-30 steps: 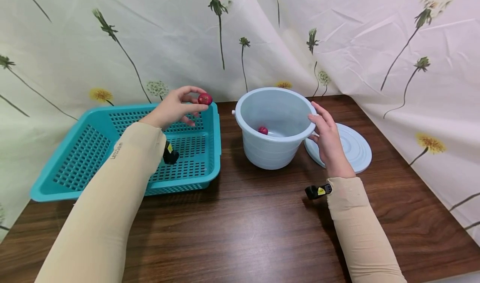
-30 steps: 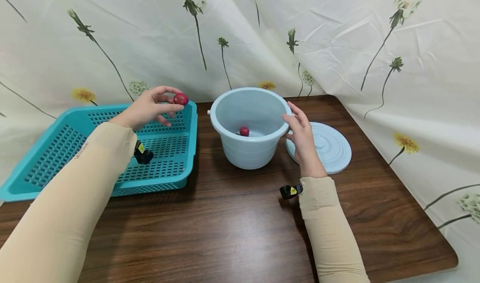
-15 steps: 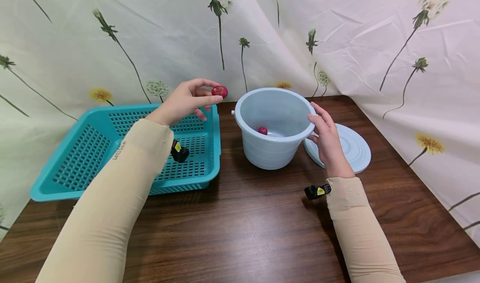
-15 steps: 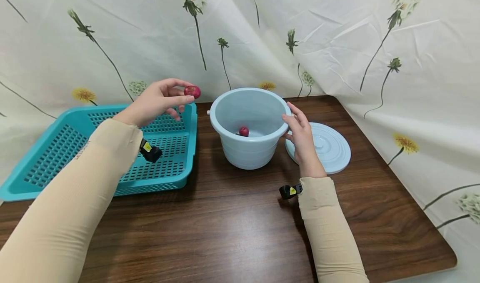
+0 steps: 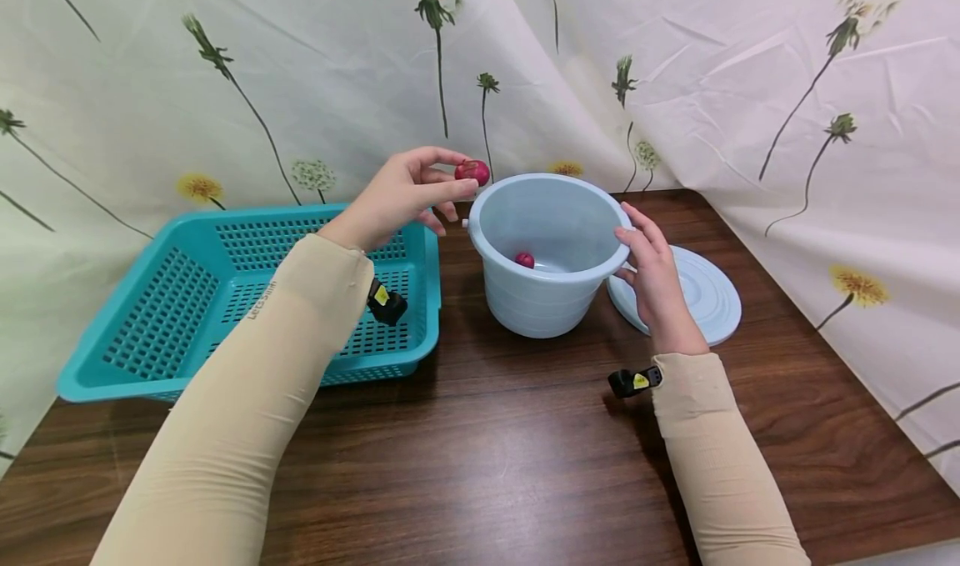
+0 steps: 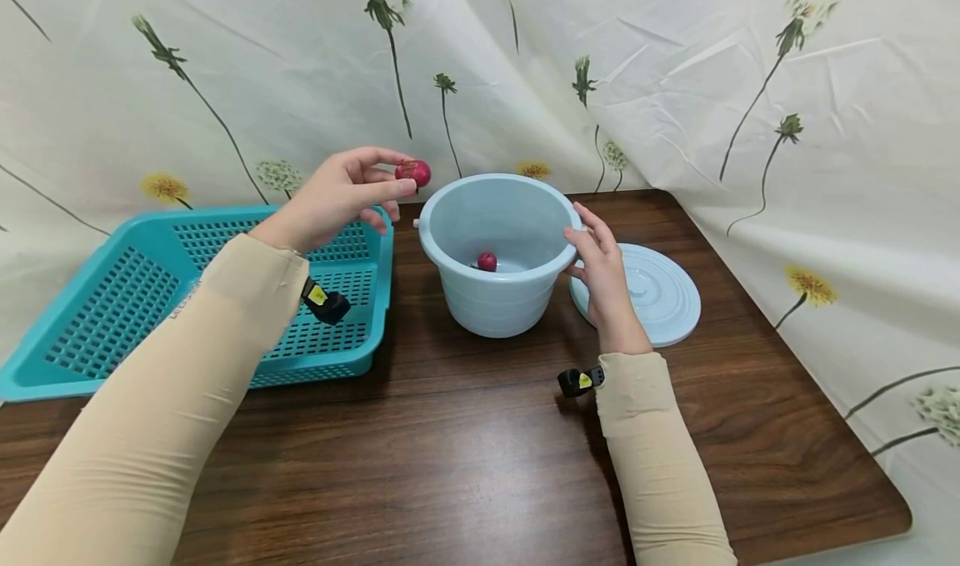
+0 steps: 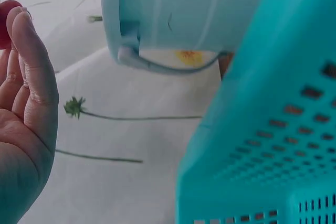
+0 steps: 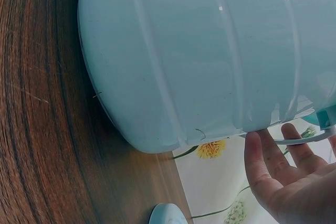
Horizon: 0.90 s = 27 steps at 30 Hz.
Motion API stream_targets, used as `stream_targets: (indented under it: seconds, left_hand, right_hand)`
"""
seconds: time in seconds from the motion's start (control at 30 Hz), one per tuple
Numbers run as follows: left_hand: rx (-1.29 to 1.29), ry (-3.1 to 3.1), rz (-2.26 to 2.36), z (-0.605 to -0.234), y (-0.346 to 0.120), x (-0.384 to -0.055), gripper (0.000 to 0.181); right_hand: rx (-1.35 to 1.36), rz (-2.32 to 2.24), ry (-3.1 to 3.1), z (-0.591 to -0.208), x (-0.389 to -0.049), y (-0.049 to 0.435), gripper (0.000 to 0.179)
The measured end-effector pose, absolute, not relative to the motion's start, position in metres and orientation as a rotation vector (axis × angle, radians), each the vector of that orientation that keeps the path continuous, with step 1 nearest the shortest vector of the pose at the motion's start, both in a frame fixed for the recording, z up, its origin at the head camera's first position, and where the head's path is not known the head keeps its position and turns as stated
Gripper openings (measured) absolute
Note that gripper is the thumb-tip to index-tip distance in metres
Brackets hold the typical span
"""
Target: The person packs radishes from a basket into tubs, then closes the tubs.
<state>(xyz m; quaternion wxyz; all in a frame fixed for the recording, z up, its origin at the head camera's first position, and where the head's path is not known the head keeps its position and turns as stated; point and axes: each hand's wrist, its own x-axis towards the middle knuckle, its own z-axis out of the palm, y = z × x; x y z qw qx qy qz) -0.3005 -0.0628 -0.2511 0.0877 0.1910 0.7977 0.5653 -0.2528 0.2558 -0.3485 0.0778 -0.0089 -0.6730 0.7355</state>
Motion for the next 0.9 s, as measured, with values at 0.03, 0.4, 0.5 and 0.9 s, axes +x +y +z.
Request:
stream_targets:
  seconds: [0.03,0.4,0.5,0.9]
  left_hand:
    - [0.568,2.364,1.686,-0.25,-0.06,-0.3,0.049]
    - [0.62,2.286,1.635,-0.247,-0.018,-0.291,0.041]
    - [0.643,2.247,1.646,-0.249,-0.006,-0.291,0.039]
    - [0.622,2.247,1.604,-0.261,0.03,-0.289,0.048]
  right_hand:
    - [-0.025,2.201,-2.017,-0.349,-0.253,0.256,0.052]
    - [-0.03,2.218,-2.017,-0.348,-0.253,0.256,0.053]
    - [-0.041,2.226,-2.018,-0.348,-0.253,0.257,0.053]
    - [-0.036,2.204,-2.033,-0.348,-0.255,0.258,0.054]
